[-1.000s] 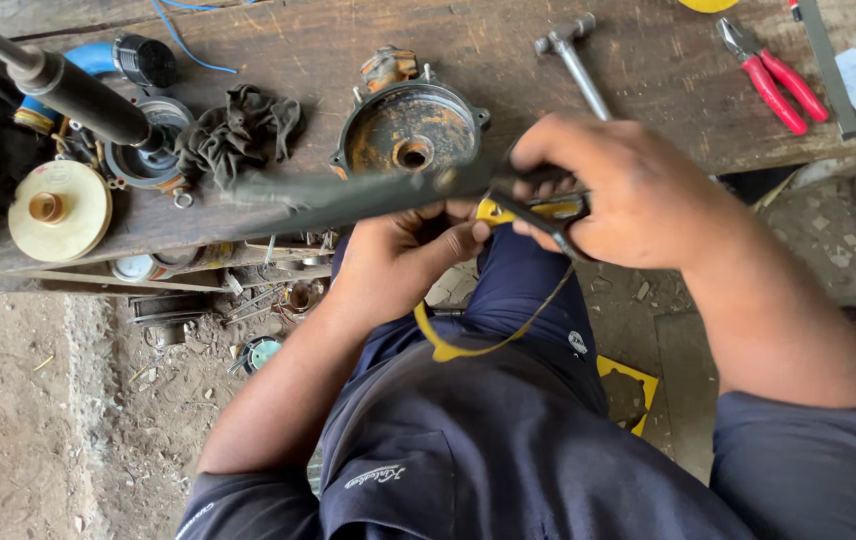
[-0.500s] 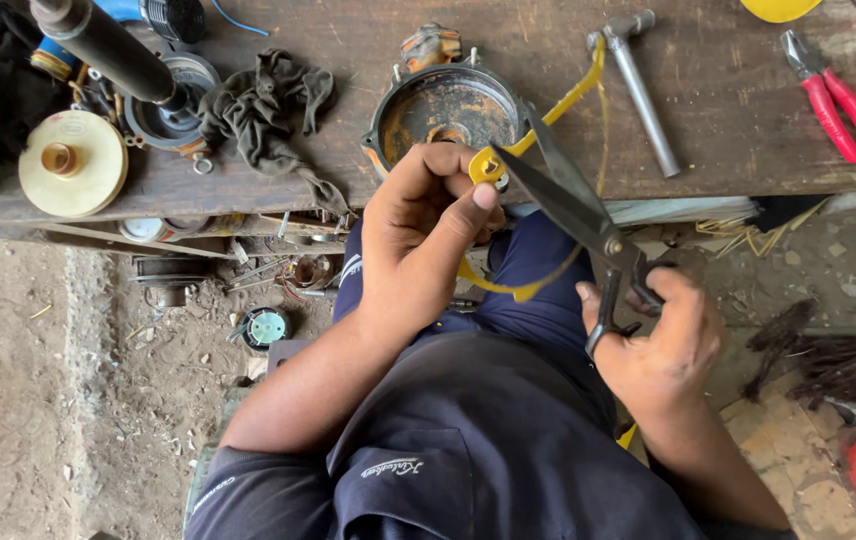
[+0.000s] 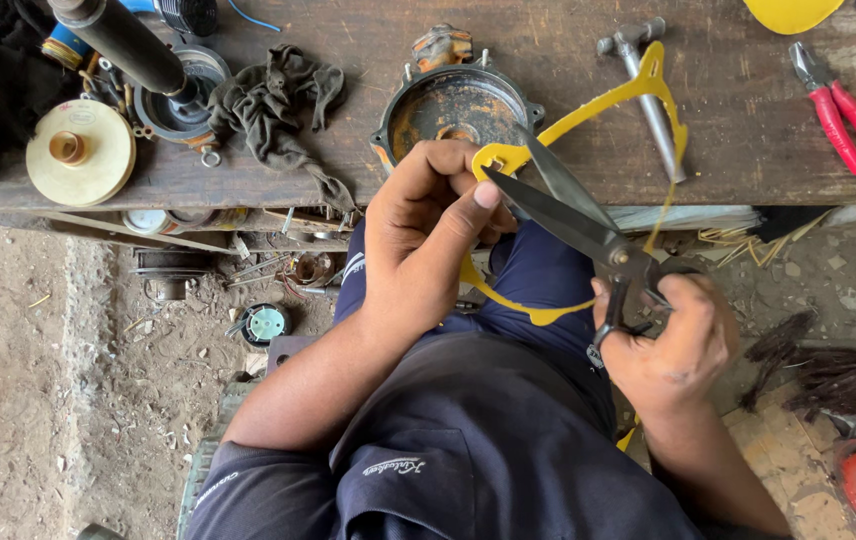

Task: The person cuts a yellow gasket sheet with scissors, trimming it around the outline of a circular engine cover, then punches small holes in the gasket and fits it onto the rusty metal cover on the workbench.

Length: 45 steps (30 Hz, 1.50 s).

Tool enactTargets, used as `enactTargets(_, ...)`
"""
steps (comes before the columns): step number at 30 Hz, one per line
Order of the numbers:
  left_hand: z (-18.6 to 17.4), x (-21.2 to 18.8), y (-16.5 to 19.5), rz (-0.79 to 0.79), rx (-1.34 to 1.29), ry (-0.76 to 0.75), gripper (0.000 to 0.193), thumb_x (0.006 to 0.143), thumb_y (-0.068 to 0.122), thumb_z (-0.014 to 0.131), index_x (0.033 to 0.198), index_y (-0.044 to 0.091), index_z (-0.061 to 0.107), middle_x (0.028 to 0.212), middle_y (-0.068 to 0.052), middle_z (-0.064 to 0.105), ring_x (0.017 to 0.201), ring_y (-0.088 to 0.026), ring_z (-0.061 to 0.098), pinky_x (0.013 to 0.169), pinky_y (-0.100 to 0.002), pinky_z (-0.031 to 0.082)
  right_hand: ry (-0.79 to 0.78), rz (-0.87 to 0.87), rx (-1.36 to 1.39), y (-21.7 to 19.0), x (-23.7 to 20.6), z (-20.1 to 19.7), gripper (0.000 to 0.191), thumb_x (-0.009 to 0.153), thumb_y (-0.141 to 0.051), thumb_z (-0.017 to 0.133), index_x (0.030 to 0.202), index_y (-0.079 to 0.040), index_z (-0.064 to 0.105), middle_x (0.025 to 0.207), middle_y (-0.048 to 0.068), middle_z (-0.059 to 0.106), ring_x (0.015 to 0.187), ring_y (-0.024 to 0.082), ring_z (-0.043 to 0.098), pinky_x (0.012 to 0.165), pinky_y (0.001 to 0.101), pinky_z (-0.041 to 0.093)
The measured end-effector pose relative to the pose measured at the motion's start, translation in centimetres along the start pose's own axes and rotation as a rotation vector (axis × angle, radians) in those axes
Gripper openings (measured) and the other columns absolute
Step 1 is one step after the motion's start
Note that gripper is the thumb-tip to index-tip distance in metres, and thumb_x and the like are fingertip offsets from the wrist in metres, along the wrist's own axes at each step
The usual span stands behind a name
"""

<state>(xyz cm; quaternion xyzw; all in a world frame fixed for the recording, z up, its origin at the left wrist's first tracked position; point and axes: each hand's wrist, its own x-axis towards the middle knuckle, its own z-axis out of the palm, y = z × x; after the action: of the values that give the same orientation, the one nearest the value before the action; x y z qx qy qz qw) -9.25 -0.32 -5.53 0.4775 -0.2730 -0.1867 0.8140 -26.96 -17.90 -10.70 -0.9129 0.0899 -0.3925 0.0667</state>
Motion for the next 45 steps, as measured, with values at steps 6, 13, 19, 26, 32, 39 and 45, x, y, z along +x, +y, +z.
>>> enactTargets(6,0.2,0.1,0.1,0.024,0.009,0.003,0.015,0.111,0.005,0.061,0.124,-0.001,0.057,0.090,-0.002,0.064,0.083,-0.007,0.063,0.076,-0.021,0.052,-0.010,0.029,-0.047,0.7,-0.9,-1.0,0.050,0.088,-0.016,0.092,0.112,0.001,0.051,0.091,0.014,0.060,0.076,0.033,0.065,0.070,0.0423,0.055)
enactTargets(13,0.1,0.3,0.4,0.002,0.016,0.006,0.015,0.110,0.007,0.062,0.122,0.000,0.059,0.088,-0.001,0.061,0.080,-0.005,0.058,0.072,-0.019,0.047,-0.023,0.081,-0.018,1.3,-1.4,-0.9,0.054,0.091,-0.014,0.096,0.117,0.000,0.051,0.089,0.011,0.062,0.077,0.031,0.064,0.074,0.0423,0.053)
enactTargets(19,-0.1,0.1,0.3,-0.023,0.034,-0.006,0.012,0.110,0.008,0.061,0.118,-0.001,0.061,0.086,-0.001,0.061,0.076,-0.004,0.055,0.072,-0.020,0.043,0.000,0.199,0.267,1.0,-0.5,-0.2,0.056,0.081,-0.007,0.095,0.116,0.002,0.052,0.094,0.012,0.063,0.077,0.025,0.062,0.073,0.0366,0.053)
enactTargets(26,0.1,-0.1,-0.2,-0.022,0.092,-0.072,0.011,0.110,0.008,0.060,0.114,-0.002,0.062,0.098,-0.002,0.063,0.086,-0.008,0.061,0.082,-0.024,0.055,0.069,0.196,0.733,1.3,5.5,-0.9,0.052,0.101,0.000,0.085,0.131,0.000,0.042,0.116,0.015,0.064,0.092,0.016,0.064,0.081,0.0257,0.052)
enactTargets(32,0.8,-0.4,0.2,-0.052,0.098,-0.066,0.011,0.109,0.007,0.061,0.115,-0.002,0.063,0.099,-0.002,0.064,0.089,-0.007,0.061,0.085,-0.025,0.056,-0.068,0.128,0.831,-0.8,10.7,-4.2,0.051,0.108,0.009,0.077,0.138,-0.001,0.037,0.136,0.014,0.054,0.113,0.019,0.067,0.085,0.0221,0.052)
enactTargets(39,0.7,-0.2,1.4,0.187,0.414,-0.079,0.005,0.107,0.004,0.066,0.105,0.000,0.065,0.098,-0.004,0.063,0.093,-0.012,0.060,0.087,-0.025,0.049,-0.187,-0.001,0.548,-2.9,14.1,-3.9,0.047,0.092,0.007,0.086,0.118,0.003,0.047,0.105,0.014,0.066,0.085,0.017,0.063,0.075,0.0295,0.052)
enactTargets(45,0.9,-0.2,1.6,0.193,0.532,-0.029,0.007,0.101,0.006,0.071,0.105,0.001,0.068,0.101,-0.004,0.066,0.097,-0.014,0.062,0.089,-0.028,0.050,-0.144,-0.151,0.413,-4.3,14.3,-4.0,0.044,0.084,0.005,0.087,0.112,0.004,0.054,0.100,0.018,0.062,0.089,0.030,0.065,0.073,0.0377,0.052)
